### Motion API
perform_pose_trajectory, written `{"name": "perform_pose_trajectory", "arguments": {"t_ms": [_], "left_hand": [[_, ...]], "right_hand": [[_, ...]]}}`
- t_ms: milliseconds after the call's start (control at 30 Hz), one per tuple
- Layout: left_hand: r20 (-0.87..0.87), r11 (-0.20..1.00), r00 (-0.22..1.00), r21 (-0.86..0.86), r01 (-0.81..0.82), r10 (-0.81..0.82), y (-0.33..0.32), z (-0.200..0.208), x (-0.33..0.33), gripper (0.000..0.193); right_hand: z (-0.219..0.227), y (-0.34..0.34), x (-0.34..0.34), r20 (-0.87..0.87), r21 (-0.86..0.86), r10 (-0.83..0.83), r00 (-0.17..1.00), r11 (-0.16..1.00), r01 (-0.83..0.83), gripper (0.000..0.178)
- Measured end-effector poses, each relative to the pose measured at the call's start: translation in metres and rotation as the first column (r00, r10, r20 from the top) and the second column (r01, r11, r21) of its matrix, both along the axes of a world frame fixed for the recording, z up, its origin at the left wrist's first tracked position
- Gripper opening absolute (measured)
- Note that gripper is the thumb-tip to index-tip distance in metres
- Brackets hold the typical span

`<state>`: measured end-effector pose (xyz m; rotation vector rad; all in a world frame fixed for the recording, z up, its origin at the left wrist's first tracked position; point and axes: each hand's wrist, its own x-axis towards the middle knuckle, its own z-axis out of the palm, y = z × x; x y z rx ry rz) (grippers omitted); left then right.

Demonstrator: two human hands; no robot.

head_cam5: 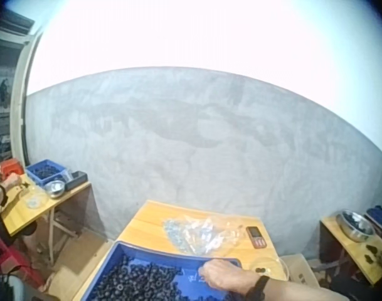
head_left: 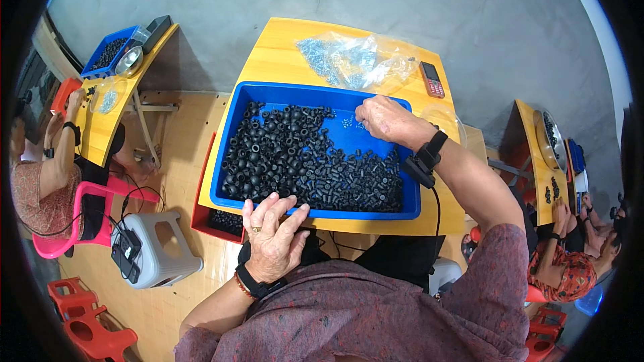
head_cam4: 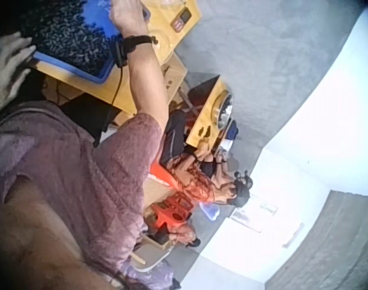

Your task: Assembling small components by inserting a tiny white piece into a black rubber housing.

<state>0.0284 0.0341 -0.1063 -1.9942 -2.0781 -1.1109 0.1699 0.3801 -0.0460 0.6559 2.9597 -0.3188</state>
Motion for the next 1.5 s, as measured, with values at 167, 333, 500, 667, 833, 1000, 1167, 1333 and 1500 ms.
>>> {"name": "perform_pose_trajectory", "arguments": {"t_ms": [167, 333, 500, 667, 833, 1000, 1167, 1333, 1500], "left_hand": [[0.001, 1.000, 1.000, -0.001, 0.007, -0.007, 0.000, 0.000, 0.000, 0.066], [-0.007, 1.000, 1.000, -0.001, -0.001, 0.001, 0.000, 0.000, -0.001, 0.066], [-0.007, 1.000, 1.000, -0.002, -0.005, 0.005, 0.001, -0.001, 0.000, 0.065], [-0.009, 1.000, 1.000, 0.000, -0.009, 0.009, 0.001, -0.002, 0.000, 0.065], [-0.017, 1.000, 1.000, 0.003, -0.012, 0.012, 0.001, -0.003, 0.000, 0.066], [-0.014, 1.000, 1.000, -0.001, -0.012, 0.012, 0.001, -0.003, 0.000, 0.067], [-0.006, 1.000, 1.000, -0.002, -0.010, 0.010, 0.001, -0.002, 0.001, 0.068], [0.000, 1.000, 1.000, -0.002, -0.006, 0.006, 0.001, -0.002, 0.000, 0.067], [0.003, 1.000, 1.000, -0.003, -0.008, 0.008, 0.001, -0.001, 0.000, 0.066]], "right_hand": [[0.005, -0.004, 0.006, -0.130, -0.034, -0.003, 0.992, 0.999, -0.001, 0.009], [0.020, -0.009, 0.018, -0.269, -0.113, -0.098, 0.958, 0.991, 0.070, 0.010], [0.028, -0.010, 0.024, -0.237, -0.236, -0.219, 0.947, 0.958, 0.163, 0.007], [0.022, -0.010, 0.025, -0.291, -0.322, -0.301, 0.908, 0.925, 0.203, 0.006], [0.022, -0.004, 0.025, -0.255, -0.405, -0.352, 0.901, 0.885, 0.231, 0.003], [0.022, -0.003, 0.031, -0.294, -0.335, -0.252, 0.922, 0.930, 0.147, 0.005], [0.017, -0.001, 0.024, -0.132, -0.072, -0.057, 0.990, 0.996, 0.048, 0.014], [0.016, -0.004, 0.015, -0.005, -0.008, -0.123, 0.992, 0.992, 0.123, 0.016], [0.013, -0.009, 0.006, 0.032, 0.045, -0.120, 0.992, 0.992, 0.118, 0.012]]}}
